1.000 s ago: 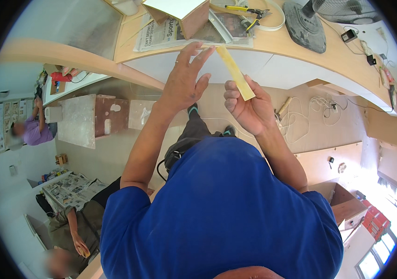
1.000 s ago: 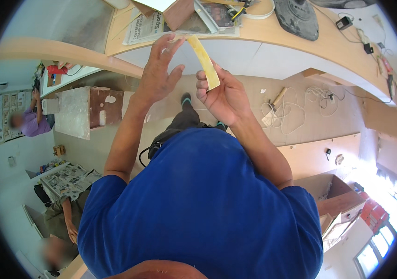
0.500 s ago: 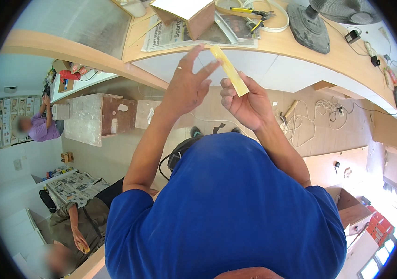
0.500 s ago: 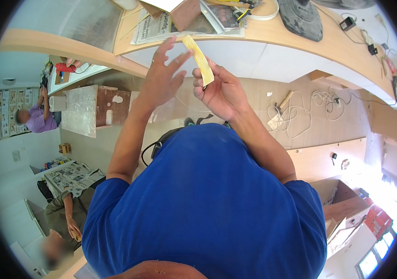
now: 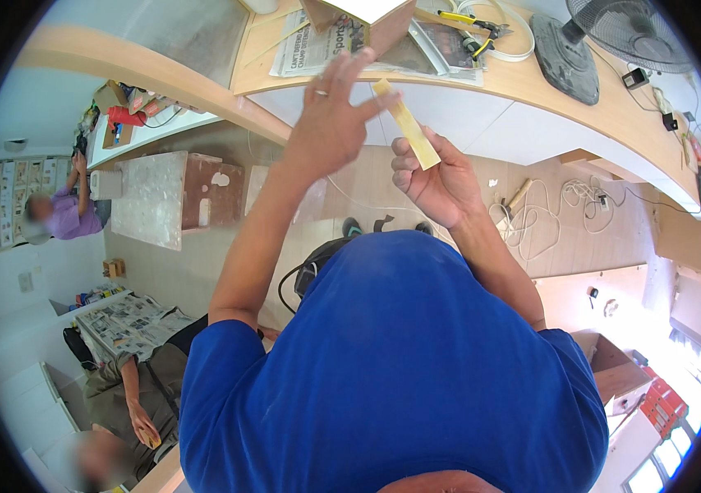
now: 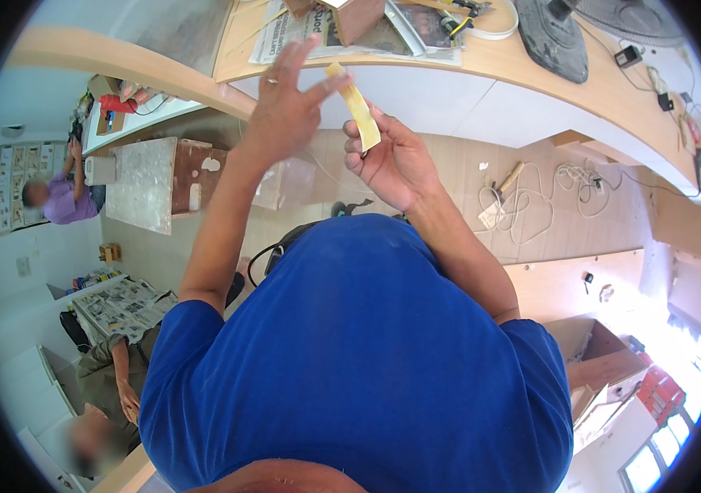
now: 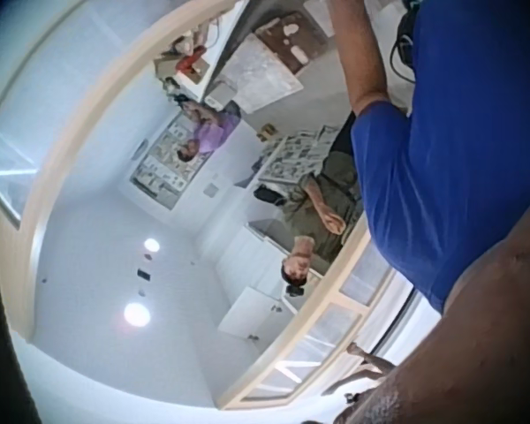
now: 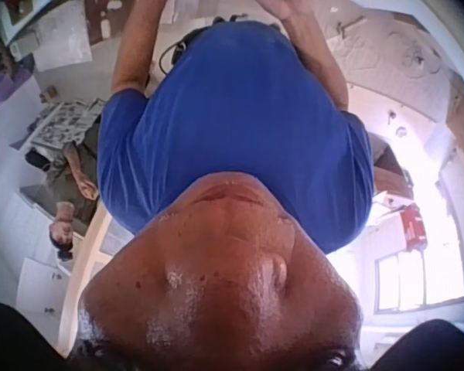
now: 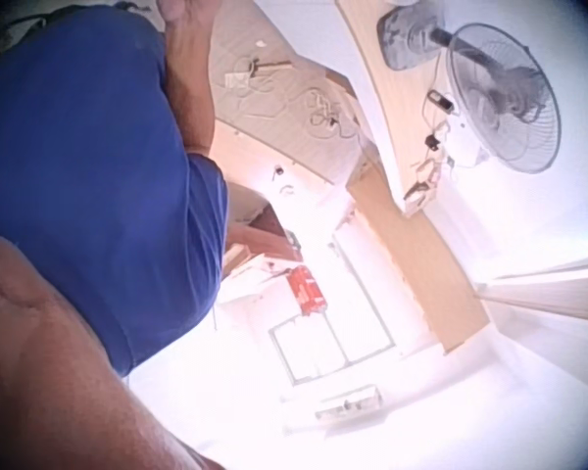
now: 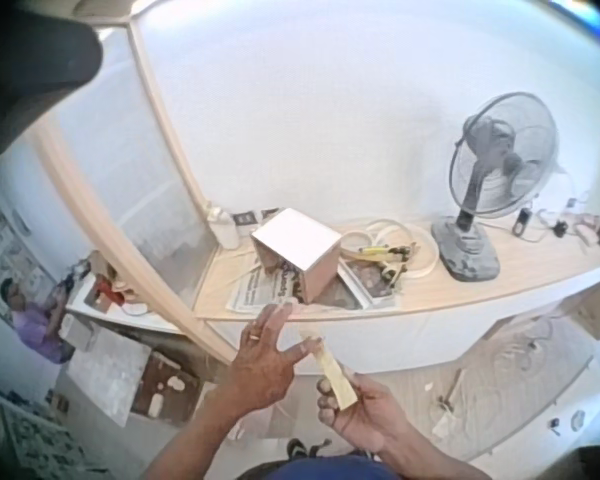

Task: The person aligns a white panel onto a wooden frame, then applies glue from a white bottle to the edges of the panel and a thin wooden strip. They handle the components carefully to ensure proper alignment and adhesion.

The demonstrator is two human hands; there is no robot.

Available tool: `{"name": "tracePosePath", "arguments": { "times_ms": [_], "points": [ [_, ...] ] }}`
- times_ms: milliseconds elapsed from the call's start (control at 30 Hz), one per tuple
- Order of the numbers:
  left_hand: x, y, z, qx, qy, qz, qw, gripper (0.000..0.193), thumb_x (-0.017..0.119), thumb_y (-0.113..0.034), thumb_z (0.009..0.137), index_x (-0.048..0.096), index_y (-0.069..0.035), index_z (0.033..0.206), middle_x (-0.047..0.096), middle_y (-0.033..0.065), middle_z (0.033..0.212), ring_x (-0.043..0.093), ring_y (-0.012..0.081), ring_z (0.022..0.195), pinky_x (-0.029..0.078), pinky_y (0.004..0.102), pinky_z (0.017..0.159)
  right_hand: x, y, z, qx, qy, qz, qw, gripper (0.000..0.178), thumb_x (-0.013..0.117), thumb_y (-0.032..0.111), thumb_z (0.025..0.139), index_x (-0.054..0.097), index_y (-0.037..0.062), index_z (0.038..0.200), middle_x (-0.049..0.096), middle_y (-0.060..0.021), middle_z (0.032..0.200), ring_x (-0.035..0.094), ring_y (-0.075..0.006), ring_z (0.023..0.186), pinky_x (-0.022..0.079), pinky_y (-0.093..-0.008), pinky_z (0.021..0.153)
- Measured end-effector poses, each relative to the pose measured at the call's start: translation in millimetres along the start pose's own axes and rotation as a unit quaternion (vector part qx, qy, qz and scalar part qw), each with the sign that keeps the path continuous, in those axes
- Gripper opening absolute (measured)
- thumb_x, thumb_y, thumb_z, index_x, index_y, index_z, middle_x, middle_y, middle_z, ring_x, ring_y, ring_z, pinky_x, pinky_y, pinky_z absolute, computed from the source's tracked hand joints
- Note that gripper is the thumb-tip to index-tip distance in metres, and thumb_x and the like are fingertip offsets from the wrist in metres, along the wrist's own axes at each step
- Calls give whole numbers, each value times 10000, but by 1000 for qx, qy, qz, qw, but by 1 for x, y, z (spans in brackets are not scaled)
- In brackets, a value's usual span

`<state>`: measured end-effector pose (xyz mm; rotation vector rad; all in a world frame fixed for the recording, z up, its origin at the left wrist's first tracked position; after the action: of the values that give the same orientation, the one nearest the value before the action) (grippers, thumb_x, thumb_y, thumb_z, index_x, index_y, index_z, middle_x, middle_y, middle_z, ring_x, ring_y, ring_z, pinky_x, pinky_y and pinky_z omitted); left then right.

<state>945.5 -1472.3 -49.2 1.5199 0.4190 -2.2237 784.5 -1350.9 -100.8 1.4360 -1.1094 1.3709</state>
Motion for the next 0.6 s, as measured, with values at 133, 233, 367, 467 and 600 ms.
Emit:
{"name": "tracePosePath", "arguments": {
  "times_ms": [133, 233, 367, 467, 600],
  "points": [
    [-8, 25, 1, -31, -20, 0, 999, 627, 631, -5, 831, 620, -291, 1389, 245, 143, 1619, 268, 391, 1492, 293, 534, 1174, 1, -9, 2, 0, 2, 1, 1000, 300, 493, 245, 1081, 549, 3, 1249, 584, -142, 1029, 587, -211, 844, 550, -378, 784],
    [-15, 25, -8, -33, -31, -60, 997, 633, 645, -31, 835, 594, -254, 1425, 211, 164, 1630, 265, 402, 1492, 283, 540, 1182, -1, -14, 3, -4, 5, 21, 1000, 303, 490, 242, 1082, 545, -6, 1247, 578, -146, 1033, 587, -214, 846, 551, -380, 790],
    [-11, 25, -24, -57, -88, -173, 979, 673, 682, -59, 822, 557, -224, 1463, 213, 188, 1626, 265, 413, 1494, 279, 547, 1186, -2, -15, 4, -10, 0, 30, 999, 308, 484, 234, 1084, 530, -13, 1261, 574, -152, 1039, 587, -218, 856, 550, -380, 800],
    [-4, 18, -30, -64, -98, -203, 972, 702, 704, -65, 808, 546, -232, 1471, 227, 190, 1623, 258, 412, 1498, 286, 548, 1183, -7, -14, 5, -10, 1, 31, 999, 318, 474, 234, 1088, 522, -16, 1278, 577, -157, 1045, 588, -219, 864, 549, -376, 806],
    [1, 15, -28, -33, -60, -101, 993, 686, 711, -54, 795, 585, -274, 1432, 246, 162, 1624, 254, 403, 1502, 295, 538, 1184, -7, -13, 7, -4, -1, 33, 999, 332, 460, 237, 1092, 515, -17, 1299, 583, -162, 1053, 593, -217, 872, 548, -371, 807]
  ]
}}
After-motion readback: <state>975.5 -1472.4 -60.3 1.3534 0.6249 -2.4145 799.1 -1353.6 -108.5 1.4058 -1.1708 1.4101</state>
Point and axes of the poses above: each hand's wrist, its own z-axis towards the middle knuckle, its own x-axis out of the palm, y = z × x, the point moved 1 cm from there along z, towards the middle knuckle
